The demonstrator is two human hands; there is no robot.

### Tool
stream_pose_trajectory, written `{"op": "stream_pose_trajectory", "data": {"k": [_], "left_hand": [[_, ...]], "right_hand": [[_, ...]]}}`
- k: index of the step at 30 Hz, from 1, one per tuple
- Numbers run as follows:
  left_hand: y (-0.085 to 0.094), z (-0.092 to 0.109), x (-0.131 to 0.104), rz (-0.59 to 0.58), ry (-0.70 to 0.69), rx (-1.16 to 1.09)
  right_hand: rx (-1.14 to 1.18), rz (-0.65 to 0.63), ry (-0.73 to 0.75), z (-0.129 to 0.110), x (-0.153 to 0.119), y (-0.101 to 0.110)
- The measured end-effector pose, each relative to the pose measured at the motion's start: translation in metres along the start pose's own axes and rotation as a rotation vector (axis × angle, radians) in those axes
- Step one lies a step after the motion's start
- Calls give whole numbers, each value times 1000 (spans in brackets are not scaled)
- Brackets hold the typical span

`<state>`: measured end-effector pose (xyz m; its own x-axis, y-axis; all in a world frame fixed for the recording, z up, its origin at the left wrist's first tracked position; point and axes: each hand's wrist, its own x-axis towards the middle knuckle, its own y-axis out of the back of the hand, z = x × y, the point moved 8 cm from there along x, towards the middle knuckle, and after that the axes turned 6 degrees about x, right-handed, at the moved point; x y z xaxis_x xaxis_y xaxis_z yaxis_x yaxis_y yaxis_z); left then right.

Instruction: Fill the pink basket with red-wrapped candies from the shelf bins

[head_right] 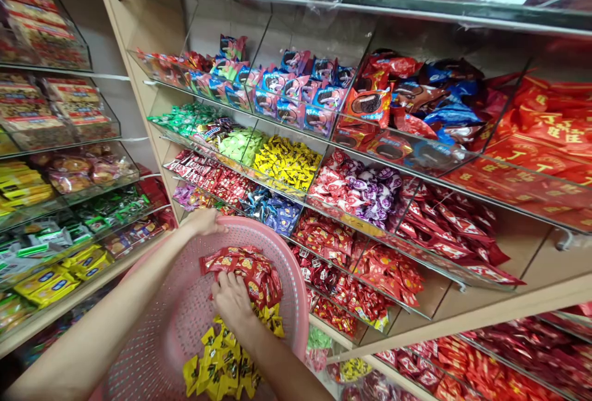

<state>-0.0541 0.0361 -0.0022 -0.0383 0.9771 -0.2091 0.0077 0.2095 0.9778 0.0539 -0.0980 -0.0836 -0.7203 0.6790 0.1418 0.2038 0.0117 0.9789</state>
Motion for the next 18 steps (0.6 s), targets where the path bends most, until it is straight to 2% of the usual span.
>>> {"op": "stream_pose_trajectory", "data": {"k": [4, 8, 10, 14, 18], "left_hand": [[-2, 1, 2, -6, 6, 12], [1, 6, 2, -4, -8, 9], [2, 10, 3, -6, -21, 3], [3, 15, 3, -9, -29, 0], [4, 15, 3, 3, -28, -5]], "right_hand": [[25, 21, -3, -4, -1, 7], [21, 146, 59, -9, 8, 19], [-6, 172, 47, -7, 16, 18], [-44, 119, -71, 6, 34, 6], [-53, 91, -119, 3, 39, 2]]}}
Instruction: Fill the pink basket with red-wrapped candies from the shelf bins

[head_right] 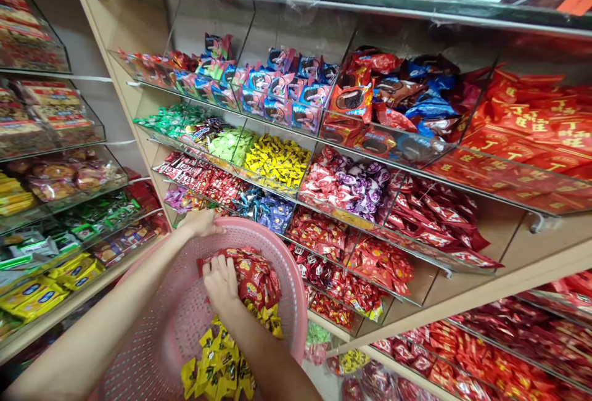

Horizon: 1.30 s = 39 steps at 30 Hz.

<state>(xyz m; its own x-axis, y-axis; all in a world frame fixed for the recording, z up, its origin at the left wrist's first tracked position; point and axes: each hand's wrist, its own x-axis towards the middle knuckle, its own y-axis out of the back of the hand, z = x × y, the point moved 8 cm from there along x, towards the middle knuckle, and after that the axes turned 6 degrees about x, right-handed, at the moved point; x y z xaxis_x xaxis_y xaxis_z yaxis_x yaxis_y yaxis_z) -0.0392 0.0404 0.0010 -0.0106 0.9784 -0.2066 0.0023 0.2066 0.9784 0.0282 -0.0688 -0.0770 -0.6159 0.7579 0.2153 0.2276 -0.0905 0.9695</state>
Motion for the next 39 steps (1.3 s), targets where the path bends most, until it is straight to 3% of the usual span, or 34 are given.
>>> {"op": "stream_pose_trajectory", "data": {"k": [6, 12, 16, 25, 29, 32, 35, 37, 39], "left_hand": [[-2, -7, -2, -1, 6, -3], [0, -9, -7, 17, 18, 0], [1, -5, -7, 12, 13, -5], [-2, -1, -1, 4, -8, -7], [-5, -3, 2, 17, -23, -2], [-9, -7, 4, 5, -22, 3], [-11, -13, 6, 0, -5, 4], [-13, -17, 8, -10, 5, -8], [-15, -20, 10, -20, 13, -16]], "right_hand": [[4, 34, 42, -12, -18, 0], [9, 54, -73, 24, -24, 10], [22, 59, -44, 32, -27, 16], [107, 76, -19, 17, -44, 18], [140, 96, 38, 7, -54, 42], [184, 162, -87, 31, -71, 77], [263, 289, -345, 75, -115, 99], [385, 432, -596, 106, -163, 95], [637, 519, -835, 125, -214, 69]]}}
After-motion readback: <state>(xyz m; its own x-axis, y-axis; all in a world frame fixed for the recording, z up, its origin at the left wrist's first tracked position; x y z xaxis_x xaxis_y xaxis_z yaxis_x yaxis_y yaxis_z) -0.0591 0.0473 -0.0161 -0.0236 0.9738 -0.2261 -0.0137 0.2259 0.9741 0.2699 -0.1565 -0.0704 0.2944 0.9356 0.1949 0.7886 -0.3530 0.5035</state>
